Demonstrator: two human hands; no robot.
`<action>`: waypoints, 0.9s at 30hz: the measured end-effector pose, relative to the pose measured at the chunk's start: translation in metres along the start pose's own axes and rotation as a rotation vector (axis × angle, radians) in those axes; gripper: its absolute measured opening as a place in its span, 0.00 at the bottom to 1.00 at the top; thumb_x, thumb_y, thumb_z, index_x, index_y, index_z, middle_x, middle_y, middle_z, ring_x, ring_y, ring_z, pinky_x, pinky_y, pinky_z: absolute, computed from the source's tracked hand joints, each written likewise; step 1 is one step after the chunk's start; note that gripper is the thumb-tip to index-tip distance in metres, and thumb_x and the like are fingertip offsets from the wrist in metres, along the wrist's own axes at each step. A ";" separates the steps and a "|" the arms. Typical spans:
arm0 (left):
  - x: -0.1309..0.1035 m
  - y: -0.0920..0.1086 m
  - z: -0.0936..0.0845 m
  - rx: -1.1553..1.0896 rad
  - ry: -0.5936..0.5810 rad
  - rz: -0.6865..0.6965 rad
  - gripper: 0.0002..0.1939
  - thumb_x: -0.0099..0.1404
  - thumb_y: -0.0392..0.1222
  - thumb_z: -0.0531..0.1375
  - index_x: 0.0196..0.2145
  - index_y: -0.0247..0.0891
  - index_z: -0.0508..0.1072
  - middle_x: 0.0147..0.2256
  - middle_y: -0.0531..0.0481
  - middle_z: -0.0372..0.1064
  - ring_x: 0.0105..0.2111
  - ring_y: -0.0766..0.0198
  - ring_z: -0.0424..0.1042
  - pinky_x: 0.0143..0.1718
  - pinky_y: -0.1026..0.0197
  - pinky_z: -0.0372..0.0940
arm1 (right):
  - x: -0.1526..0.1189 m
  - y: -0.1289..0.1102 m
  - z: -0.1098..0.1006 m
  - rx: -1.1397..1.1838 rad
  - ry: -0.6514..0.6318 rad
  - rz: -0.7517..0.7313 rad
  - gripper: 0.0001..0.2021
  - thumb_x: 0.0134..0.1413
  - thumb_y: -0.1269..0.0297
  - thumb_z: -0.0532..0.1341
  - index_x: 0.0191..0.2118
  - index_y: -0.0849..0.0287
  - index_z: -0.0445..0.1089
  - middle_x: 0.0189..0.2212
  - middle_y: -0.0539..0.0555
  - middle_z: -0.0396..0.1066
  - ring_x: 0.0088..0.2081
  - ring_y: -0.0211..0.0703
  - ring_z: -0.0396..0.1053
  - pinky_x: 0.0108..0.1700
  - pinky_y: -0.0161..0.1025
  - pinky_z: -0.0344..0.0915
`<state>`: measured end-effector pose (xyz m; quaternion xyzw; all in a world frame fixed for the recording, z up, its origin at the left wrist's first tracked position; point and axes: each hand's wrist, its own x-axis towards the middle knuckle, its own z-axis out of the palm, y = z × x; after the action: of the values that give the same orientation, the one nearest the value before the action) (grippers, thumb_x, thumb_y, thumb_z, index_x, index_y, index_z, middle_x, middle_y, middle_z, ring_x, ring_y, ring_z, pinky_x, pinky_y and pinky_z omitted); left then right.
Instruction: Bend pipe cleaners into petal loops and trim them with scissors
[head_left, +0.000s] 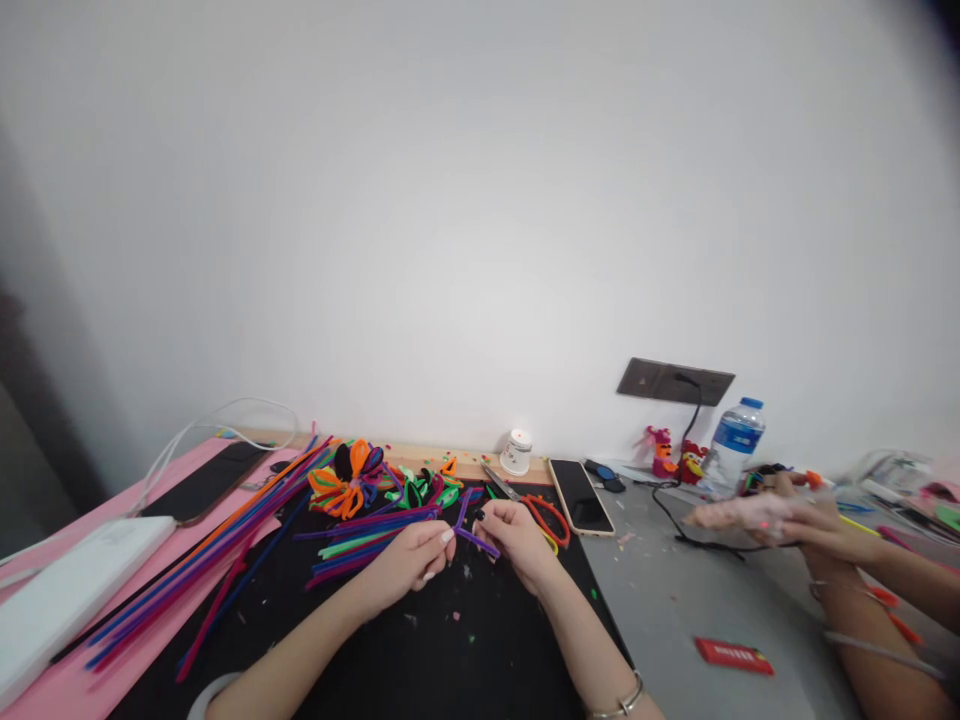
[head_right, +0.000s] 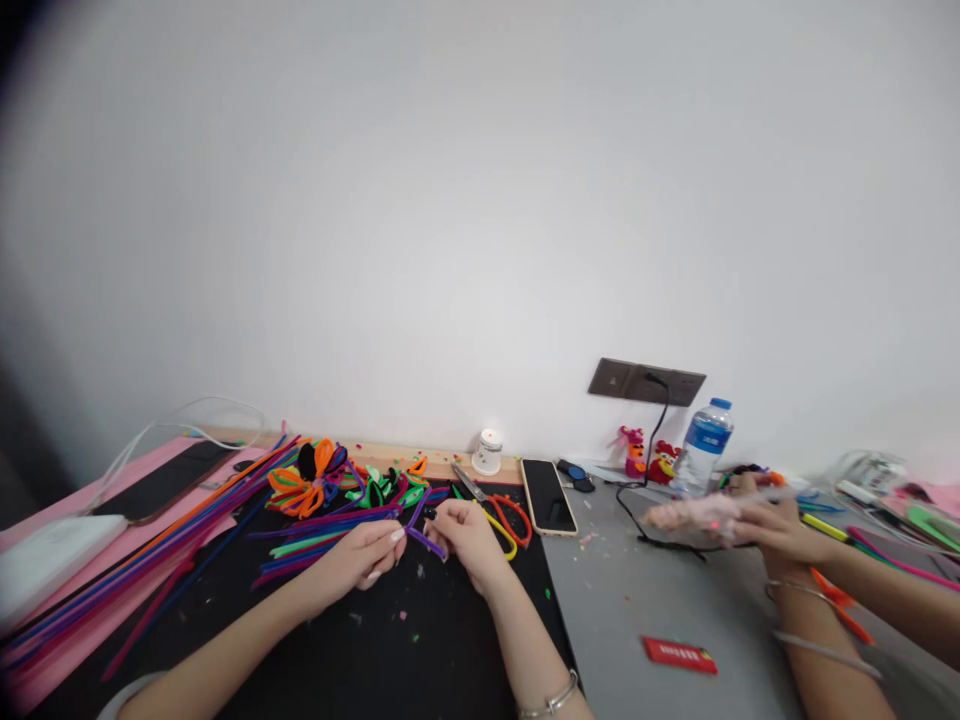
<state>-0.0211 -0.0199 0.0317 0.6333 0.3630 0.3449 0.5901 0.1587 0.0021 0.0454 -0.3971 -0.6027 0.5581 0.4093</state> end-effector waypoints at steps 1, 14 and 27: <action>0.001 -0.001 0.000 -0.050 -0.015 -0.018 0.18 0.61 0.55 0.48 0.24 0.39 0.61 0.14 0.63 0.47 0.13 0.73 0.41 0.15 0.68 0.39 | 0.001 -0.001 -0.001 0.006 0.024 -0.039 0.09 0.45 0.60 0.59 0.25 0.61 0.65 0.19 0.48 0.66 0.16 0.29 0.55 0.19 0.29 0.55; -0.004 -0.002 -0.001 -0.394 -0.113 -0.106 0.15 0.59 0.53 0.54 0.26 0.38 0.61 0.14 0.64 0.46 0.14 0.75 0.37 0.15 0.68 0.35 | -0.005 -0.010 0.009 -0.148 -0.030 -0.194 0.07 0.39 0.72 0.63 0.30 0.57 0.73 0.32 0.51 0.72 0.35 0.41 0.69 0.40 0.37 0.64; -0.006 -0.001 -0.001 -0.355 -0.172 -0.143 0.17 0.57 0.54 0.56 0.25 0.37 0.61 0.14 0.63 0.47 0.14 0.76 0.38 0.15 0.68 0.36 | -0.004 0.002 0.008 -0.326 -0.032 -0.208 0.04 0.44 0.65 0.62 0.25 0.60 0.71 0.22 0.47 0.66 0.25 0.36 0.61 0.29 0.33 0.58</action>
<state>-0.0248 -0.0247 0.0303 0.5192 0.2888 0.3055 0.7441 0.1527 -0.0039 0.0433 -0.3848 -0.7294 0.4141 0.3852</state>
